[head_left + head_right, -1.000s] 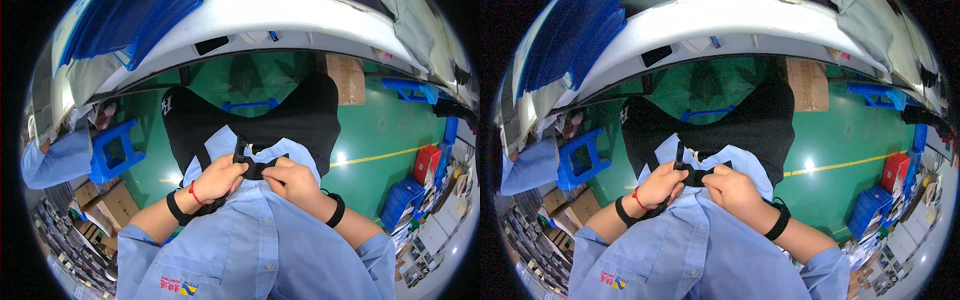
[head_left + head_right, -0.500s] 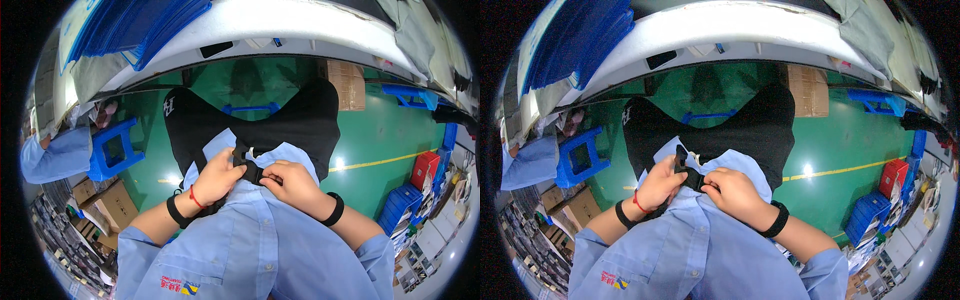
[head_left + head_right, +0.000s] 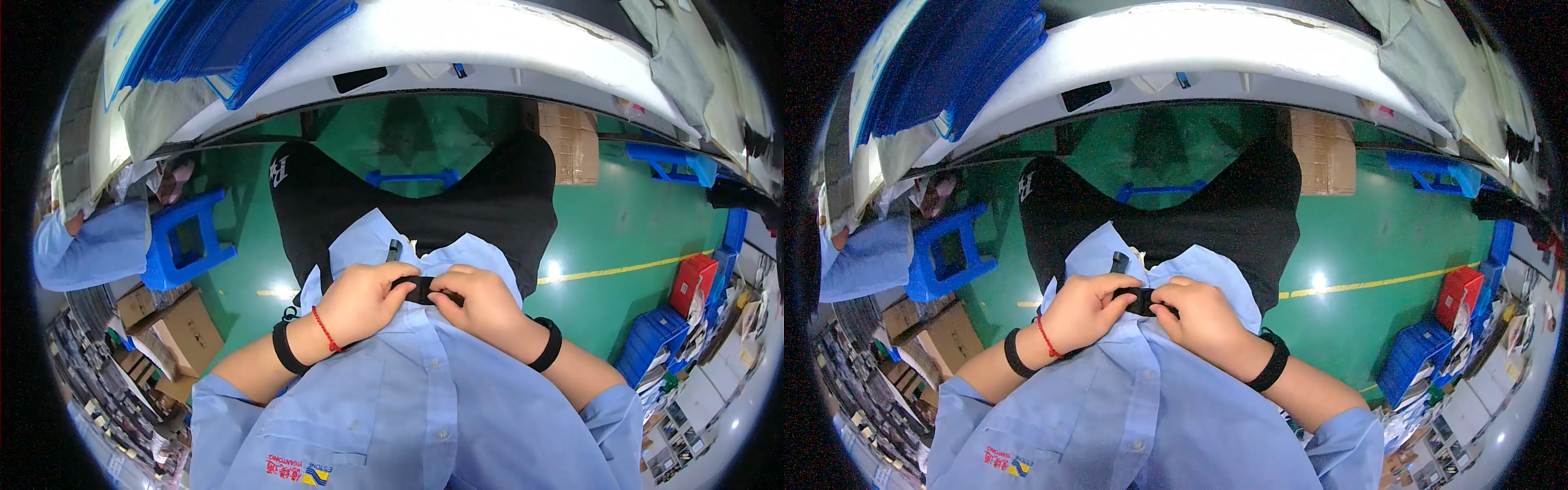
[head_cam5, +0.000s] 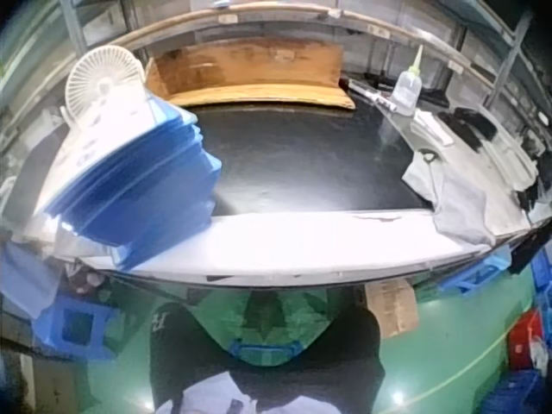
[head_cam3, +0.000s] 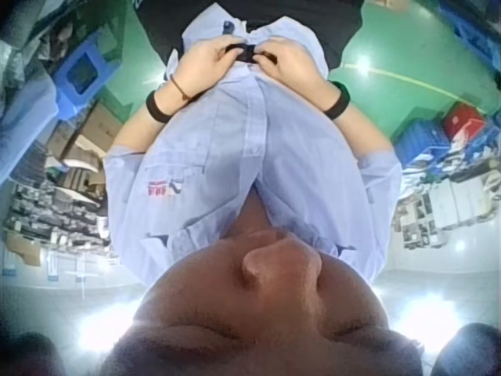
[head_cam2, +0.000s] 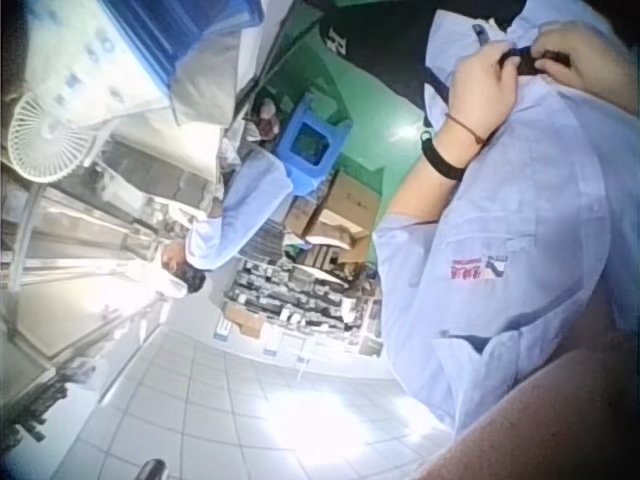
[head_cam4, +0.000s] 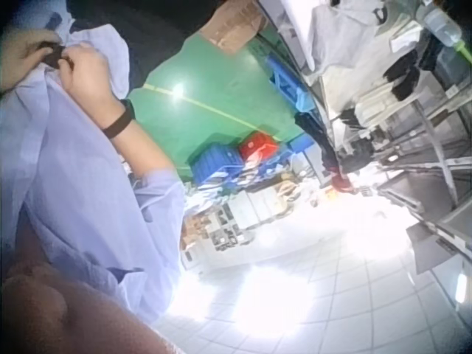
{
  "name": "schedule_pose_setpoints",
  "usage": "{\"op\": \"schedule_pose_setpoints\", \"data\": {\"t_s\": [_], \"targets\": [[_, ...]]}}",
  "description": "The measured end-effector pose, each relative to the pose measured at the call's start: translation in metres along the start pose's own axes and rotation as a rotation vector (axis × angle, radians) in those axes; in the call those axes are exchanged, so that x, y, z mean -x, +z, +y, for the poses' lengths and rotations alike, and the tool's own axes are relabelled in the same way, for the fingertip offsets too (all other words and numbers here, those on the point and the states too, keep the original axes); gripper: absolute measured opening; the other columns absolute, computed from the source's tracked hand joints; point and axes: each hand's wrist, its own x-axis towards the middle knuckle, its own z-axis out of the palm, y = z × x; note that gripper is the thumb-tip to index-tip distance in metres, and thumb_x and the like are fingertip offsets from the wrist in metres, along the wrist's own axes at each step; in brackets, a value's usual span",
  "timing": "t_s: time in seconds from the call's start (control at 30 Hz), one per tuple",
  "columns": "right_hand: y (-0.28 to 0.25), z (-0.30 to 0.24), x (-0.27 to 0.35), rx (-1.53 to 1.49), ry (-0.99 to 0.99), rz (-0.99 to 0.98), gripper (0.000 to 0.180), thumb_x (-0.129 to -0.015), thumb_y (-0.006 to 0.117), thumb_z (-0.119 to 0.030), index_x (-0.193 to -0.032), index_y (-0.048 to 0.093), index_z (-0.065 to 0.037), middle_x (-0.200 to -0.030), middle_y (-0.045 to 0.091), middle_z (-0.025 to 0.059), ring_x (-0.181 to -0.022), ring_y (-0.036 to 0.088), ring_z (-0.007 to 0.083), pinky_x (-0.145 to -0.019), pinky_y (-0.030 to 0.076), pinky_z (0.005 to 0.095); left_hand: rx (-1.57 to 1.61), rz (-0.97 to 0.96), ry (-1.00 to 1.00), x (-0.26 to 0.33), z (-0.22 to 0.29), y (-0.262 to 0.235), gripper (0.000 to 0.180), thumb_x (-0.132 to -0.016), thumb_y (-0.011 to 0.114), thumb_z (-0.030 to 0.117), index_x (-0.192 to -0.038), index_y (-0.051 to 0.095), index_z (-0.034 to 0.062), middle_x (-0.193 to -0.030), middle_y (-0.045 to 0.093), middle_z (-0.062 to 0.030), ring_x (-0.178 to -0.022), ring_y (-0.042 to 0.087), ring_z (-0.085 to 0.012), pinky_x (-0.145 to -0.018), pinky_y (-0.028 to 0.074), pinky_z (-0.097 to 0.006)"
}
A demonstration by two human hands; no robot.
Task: The recorder sits at a workstation and repeatedly adjusts or assembles a black plastic buckle on a strap across their lap.
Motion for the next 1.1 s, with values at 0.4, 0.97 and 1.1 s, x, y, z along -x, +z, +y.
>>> {"op": "schedule_pose_setpoints", "data": {"t_s": [0.4, 0.97, 1.1], "targets": [[-0.012, -0.002, -0.006, -0.157, 0.156, -0.089, 0.014, -0.077, 0.069, -0.01, -0.086, 0.064, 0.0, -0.075, 0.062, 0.0133, -0.063, 0.06, 0.0263, -0.059, 0.047, 0.0336, 0.166, -0.174, -0.165, -0.012, -0.003, -0.008, 0.013, -0.082, 0.07, 0.007, -0.093, 0.064, 0.0053, -0.05, 0.035, 0.0053, -0.049, 0.03, -0.0033, -0.046, 0.029, -0.024], [-0.01, -0.003, -0.005, -0.185, 0.239, -0.097, 0.012, -0.078, 0.068, -0.009, -0.085, 0.064, -0.001, -0.068, 0.061, 0.0122, -0.057, 0.057, 0.0217, -0.054, 0.044, 0.0323, 0.046, -0.017, -0.043, -0.007, -0.006, -0.003, 0.009, -0.079, 0.072, 0.008, -0.079, 0.063, 0.0045, -0.048, 0.036, 0.0025, -0.047, 0.032, -0.0043, -0.044, 0.027, -0.025], [-0.01, -0.002, -0.002, -0.276, 0.374, -0.124, 0.01, -0.079, 0.066, -0.008, -0.087, 0.064, -0.001, -0.065, 0.06, 0.011, -0.054, 0.054, 0.0178, -0.052, 0.042, 0.03, 0.033, -0.026, -0.034, -0.004, -0.007, -0.004, 0.009, -0.079, 0.071, 0.008, -0.079, 0.064, 0.0046, -0.048, 0.037, 0.0012, -0.046, 0.032, -0.0055, -0.044, 0.028, -0.026]]}}
